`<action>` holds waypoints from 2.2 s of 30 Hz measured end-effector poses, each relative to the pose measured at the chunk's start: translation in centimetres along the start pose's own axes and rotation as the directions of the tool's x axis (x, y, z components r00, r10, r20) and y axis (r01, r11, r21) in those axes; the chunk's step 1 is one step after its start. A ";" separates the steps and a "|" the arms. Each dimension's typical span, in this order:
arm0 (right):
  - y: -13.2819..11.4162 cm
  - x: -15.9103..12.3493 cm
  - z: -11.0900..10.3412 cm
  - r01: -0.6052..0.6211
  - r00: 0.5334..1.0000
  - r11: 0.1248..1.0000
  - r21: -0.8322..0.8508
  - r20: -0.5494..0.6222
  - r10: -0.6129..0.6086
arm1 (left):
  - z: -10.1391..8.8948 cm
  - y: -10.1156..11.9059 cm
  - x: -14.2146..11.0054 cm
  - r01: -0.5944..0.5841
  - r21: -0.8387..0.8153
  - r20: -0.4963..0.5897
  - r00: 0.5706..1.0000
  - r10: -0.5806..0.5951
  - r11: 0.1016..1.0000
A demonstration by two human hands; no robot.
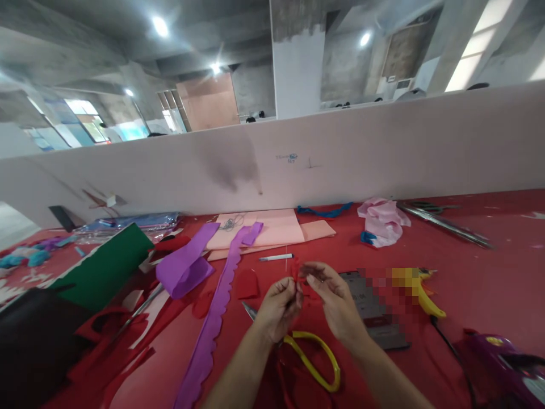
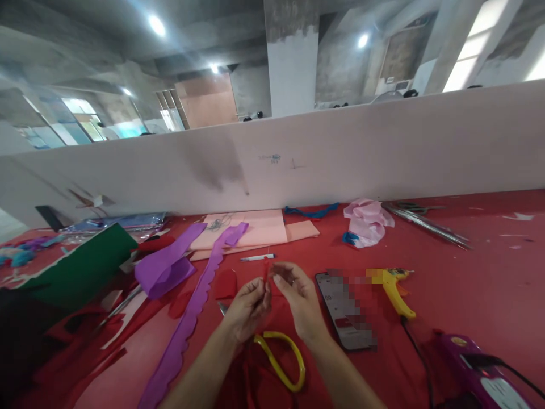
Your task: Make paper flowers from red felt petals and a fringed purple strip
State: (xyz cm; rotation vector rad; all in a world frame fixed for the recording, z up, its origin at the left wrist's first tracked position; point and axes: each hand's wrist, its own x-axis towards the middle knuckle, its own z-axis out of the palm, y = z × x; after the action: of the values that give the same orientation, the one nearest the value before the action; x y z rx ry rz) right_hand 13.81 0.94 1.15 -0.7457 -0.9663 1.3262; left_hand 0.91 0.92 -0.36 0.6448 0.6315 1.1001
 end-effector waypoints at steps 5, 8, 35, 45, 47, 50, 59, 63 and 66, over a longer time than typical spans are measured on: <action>-0.4 0.3 1.5 -0.033 0.999 0.998 0.051 0.005 0.033 | 0.1 0.6 -0.3 -0.088 0.170 0.021 0.996 0.086 0.981; 0.1 -0.2 1.1 -0.030 0.999 0.998 0.059 -0.017 0.031 | -0.2 0.4 -0.3 -0.144 0.319 0.072 0.989 0.128 0.937; -0.2 0.4 -0.9 -0.003 1.000 0.999 -0.052 0.025 0.004 | -1.4 0.0 0.8 -0.351 0.647 -0.034 0.873 0.486 0.677; -0.7 0.6 -0.7 -0.070 0.997 0.993 -0.097 0.018 0.073 | -0.7 0.6 0.4 -0.372 0.715 -0.041 0.822 0.567 0.591; -0.6 0.6 -0.7 -0.082 0.996 0.991 -0.104 0.019 0.084 | -0.8 0.7 0.4 -0.363 0.723 -0.047 0.823 0.567 0.587; -0.4 0.7 -0.8 -0.117 0.993 0.989 -0.095 -0.014 0.116 | -1.0 0.7 0.6 -0.359 0.734 -0.030 0.831 0.555 0.576; -0.4 1.0 -0.8 -0.246 0.967 0.965 0.086 -0.042 0.251 | -0.8 0.0 0.6 -0.285 0.645 -0.108 0.884 0.454 0.709; -0.1 1.0 -0.8 -0.279 0.959 0.952 0.125 -0.021 0.283 | -0.7 0.1 0.6 -0.291 0.609 -0.120 0.886 0.449 0.738; 0.3 1.1 -1.0 -0.290 0.955 0.948 0.130 -0.023 0.295 | -0.9 0.1 0.7 -0.297 0.629 -0.094 0.888 0.449 0.718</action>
State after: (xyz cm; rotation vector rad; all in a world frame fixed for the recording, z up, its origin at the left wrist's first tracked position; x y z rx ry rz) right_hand 14.58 2.10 0.65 -0.8397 -0.7495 1.6074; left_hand 0.45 1.79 -0.94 1.2500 1.1226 1.3799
